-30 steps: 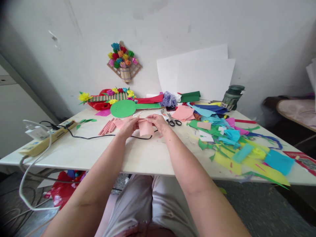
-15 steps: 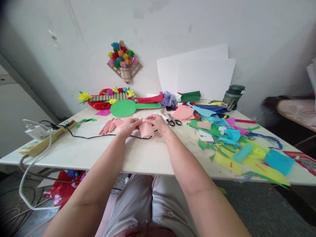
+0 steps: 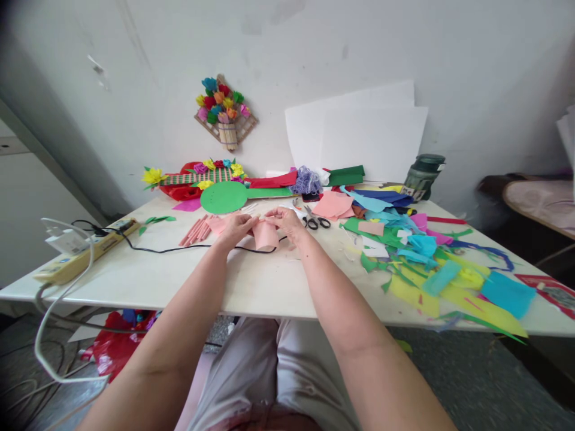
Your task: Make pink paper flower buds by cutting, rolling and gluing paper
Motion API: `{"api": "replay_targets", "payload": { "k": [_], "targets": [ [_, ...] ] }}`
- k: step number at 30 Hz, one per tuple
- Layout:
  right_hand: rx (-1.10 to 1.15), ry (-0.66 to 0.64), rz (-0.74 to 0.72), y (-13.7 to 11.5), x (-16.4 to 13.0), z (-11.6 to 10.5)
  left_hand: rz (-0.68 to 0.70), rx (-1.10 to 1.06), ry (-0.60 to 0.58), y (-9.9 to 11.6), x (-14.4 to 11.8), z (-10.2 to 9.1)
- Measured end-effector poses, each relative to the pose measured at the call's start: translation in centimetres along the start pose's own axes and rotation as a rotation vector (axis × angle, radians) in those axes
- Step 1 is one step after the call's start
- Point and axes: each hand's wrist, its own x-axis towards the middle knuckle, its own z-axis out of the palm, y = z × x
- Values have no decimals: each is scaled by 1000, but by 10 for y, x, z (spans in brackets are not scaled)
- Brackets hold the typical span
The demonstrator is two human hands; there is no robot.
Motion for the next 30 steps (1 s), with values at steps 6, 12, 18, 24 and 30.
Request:
{"api": "replay_targets", "payload": {
  "k": [6,12,18,24,30],
  "targets": [
    [11,-2,-9,2,1,1,7,-44,57,6,-2,-1],
    [87,-1,45,8,4,0,22,-44,96,10,-4,1],
    [133,-28,45,11,4,-1,87,1,162,8,-2,2],
    [156,25,26,7,4,1,149,33,206,7,0,3],
    [157,52,24,1,2,2,89,-94,148,11,-2,4]
  ]
}}
